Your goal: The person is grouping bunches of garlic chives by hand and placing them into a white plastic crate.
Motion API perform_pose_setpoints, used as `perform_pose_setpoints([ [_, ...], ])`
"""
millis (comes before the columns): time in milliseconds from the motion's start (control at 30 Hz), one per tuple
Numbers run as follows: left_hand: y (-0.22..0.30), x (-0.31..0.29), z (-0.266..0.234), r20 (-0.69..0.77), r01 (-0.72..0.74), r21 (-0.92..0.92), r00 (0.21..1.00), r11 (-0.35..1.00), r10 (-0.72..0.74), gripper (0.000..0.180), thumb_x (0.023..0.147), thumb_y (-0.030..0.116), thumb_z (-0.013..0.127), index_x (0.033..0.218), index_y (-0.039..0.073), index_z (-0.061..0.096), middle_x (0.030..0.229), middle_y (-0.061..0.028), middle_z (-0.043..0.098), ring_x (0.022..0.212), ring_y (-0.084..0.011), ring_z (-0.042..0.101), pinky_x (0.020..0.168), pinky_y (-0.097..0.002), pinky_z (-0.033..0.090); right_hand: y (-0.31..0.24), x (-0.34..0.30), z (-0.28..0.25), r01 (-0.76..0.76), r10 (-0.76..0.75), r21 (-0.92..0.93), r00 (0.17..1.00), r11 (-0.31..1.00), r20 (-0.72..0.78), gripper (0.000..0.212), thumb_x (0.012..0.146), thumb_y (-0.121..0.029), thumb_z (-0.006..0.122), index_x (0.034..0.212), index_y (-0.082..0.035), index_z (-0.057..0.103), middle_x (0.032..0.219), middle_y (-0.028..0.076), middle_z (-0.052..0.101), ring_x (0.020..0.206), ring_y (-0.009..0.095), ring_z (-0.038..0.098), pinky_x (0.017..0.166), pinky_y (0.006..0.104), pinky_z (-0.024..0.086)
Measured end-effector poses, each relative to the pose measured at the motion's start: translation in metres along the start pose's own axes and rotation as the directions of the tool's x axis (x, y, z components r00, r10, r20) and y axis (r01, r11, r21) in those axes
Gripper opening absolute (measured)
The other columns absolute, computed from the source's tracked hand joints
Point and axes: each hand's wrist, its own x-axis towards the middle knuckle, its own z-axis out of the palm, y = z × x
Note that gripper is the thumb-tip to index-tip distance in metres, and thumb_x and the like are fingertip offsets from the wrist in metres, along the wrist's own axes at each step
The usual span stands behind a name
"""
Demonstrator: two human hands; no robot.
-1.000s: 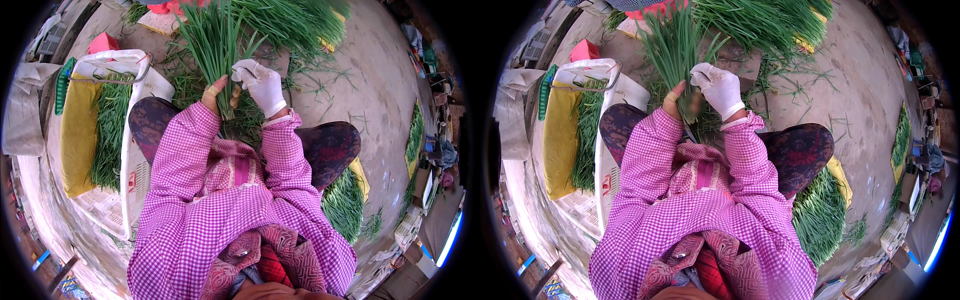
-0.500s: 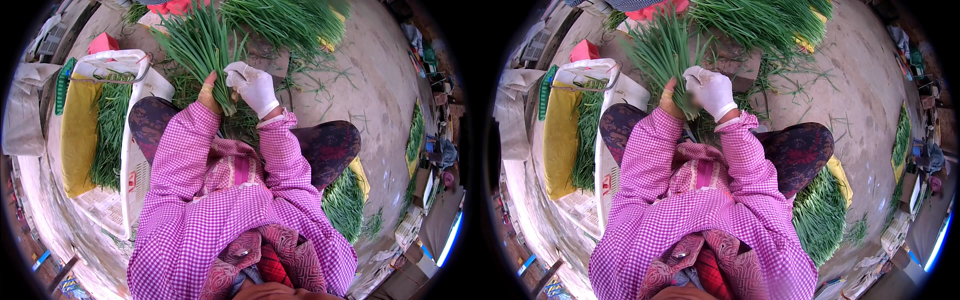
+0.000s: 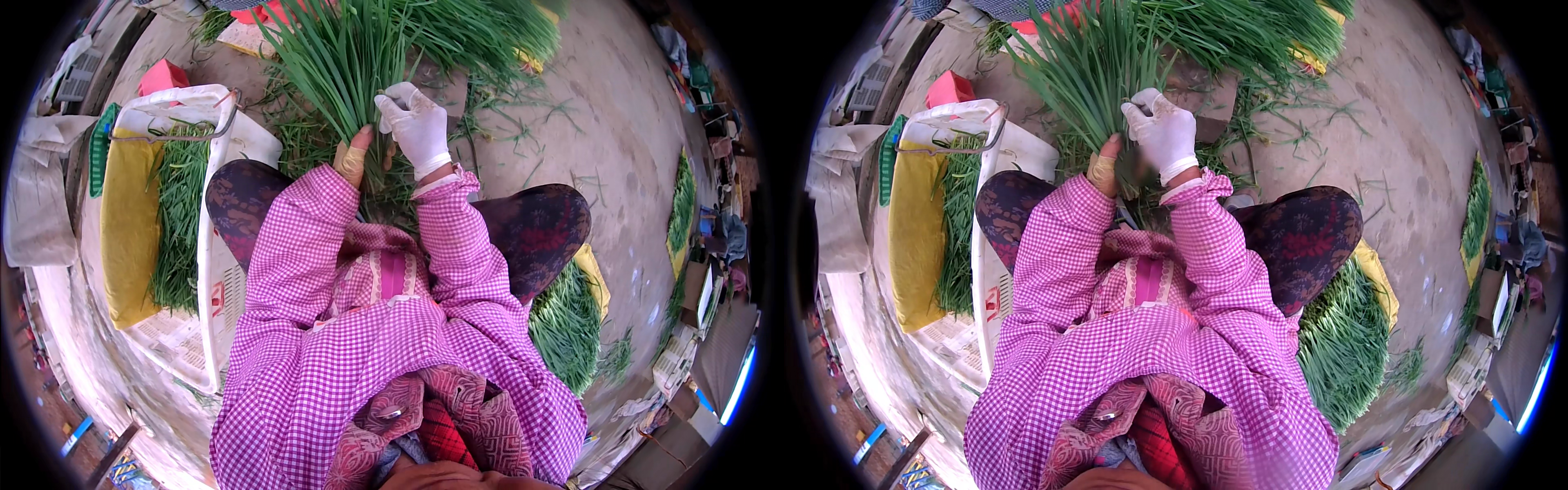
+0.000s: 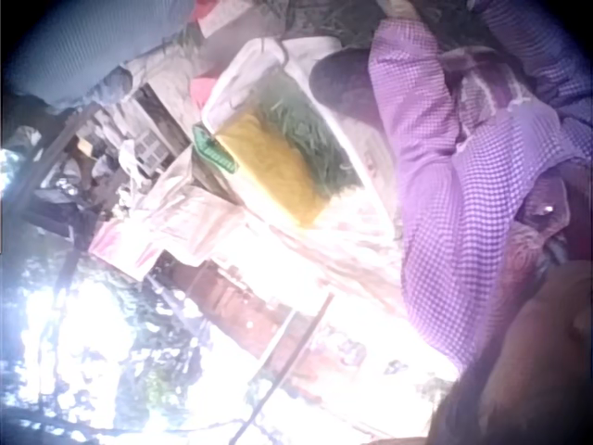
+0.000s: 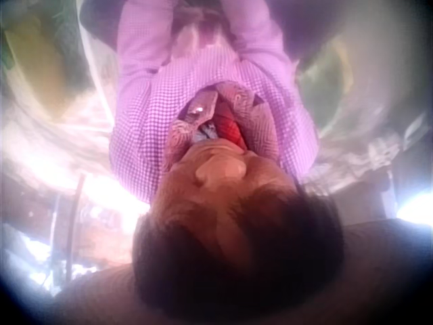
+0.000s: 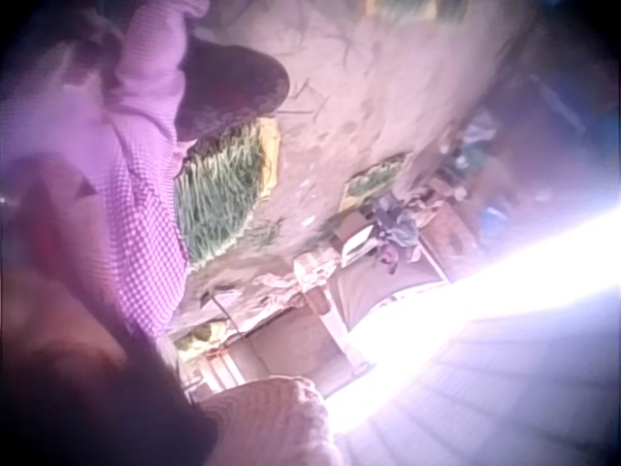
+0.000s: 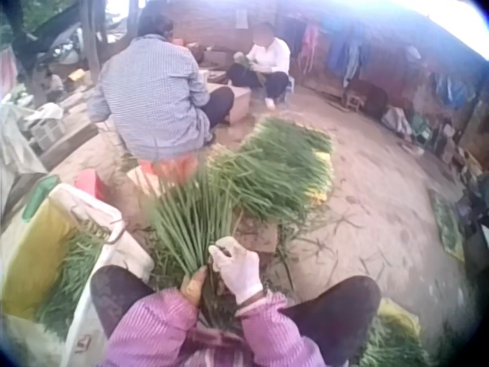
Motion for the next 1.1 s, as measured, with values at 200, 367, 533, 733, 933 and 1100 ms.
perform_pose_setpoints([
  [200,0.001,0.010,-0.011,0.165,0.032,-0.253,0.986,0.967,0.011,0.046,0.092,0.045,0.039,0.097,0.002,0.057,0.067,-0.0107,0.059,0.048,-0.0194,0.050,0.046,-0.0305,0.041,-0.035,-0.002,-0.028,-0.156,0.113,0.376,0.985,0.913,0.134,0.010,0.085,-0.009,0.060,0.087,0.000,0.061,0.064,0.004,0.063,0.052,0.007,0.055,0.046,0.0188,0.040],
  [367,0.014,0.009,-0.012,0.208,0.139,-0.391,0.976,0.910,-0.060,0.047,0.093,0.044,0.037,0.113,0.004,0.051,0.066,-0.0094,0.056,0.048,-0.0194,0.048,0.047,-0.0313,0.039,-0.044,-0.004,-0.043,-0.131,0.083,0.503,0.990,0.854,0.117,0.012,0.087,-0.012,0.060,0.088,0.000,0.061,0.066,0.005,0.063,0.050,0.008,0.053,0.047,0.0184,0.039],
  [533,0.013,0.002,-0.010,0.234,0.093,-0.405,0.972,0.910,0.005,0.054,0.090,0.044,0.047,0.126,0.004,0.045,0.069,-0.0068,0.056,0.050,-0.0175,0.049,0.048,-0.0311,0.038,-0.031,0.004,-0.052,-0.022,0.036,0.502,0.999,0.865,-0.019,0.013,0.087,-0.014,0.059,0.085,-0.001,0.061,0.065,0.007,0.063,0.050,0.009,0.053,0.048,0.0197,0.040],
  [733,0.024,-0.001,-0.008,0.262,0.001,-0.191,0.964,0.982,0.050,0.059,0.082,0.024,0.066,0.130,0.004,0.040,0.071,-0.0038,0.051,0.055,-0.0135,0.049,0.054,-0.0292,0.041,-0.001,0.015,-0.075,-0.070,0.096,0.460,0.995,0.885,-0.032,0.017,0.089,-0.017,0.057,0.087,0.000,0.060,0.062,0.008,0.061,0.053,0.013,0.056,0.052,0.0228,0.043],
  [933,0.020,-0.001,-0.007,0.158,0.025,-0.126,0.987,0.992,-0.004,0.053,0.081,0.010,0.064,0.129,0.002,0.043,0.075,-0.0078,0.058,0.055,-0.0157,0.052,0.053,-0.0294,0.045,0.055,0.027,-0.071,0.149,-0.273,-0.504,0.945,0.851,-0.181,0.013,0.079,-0.020,0.066,0.088,-0.012,0.065,0.082,0.009,0.066,0.078,0.031,0.062,0.072,0.0370,0.048],
  [1100,0.016,0.000,-0.009,0.202,0.042,-0.132,0.979,0.990,-0.015,0.044,0.079,-0.001,0.063,0.122,-0.004,0.050,0.077,-0.0151,0.065,0.055,-0.0194,0.057,0.049,-0.0283,0.046,0.051,0.029,-0.077,-0.033,0.013,-0.200,0.995,0.979,-0.101,0.025,0.087,-0.029,0.058,0.104,-0.013,0.066,0.099,0.009,0.067,0.090,0.025,0.063,0.081,0.0309,0.047],
])
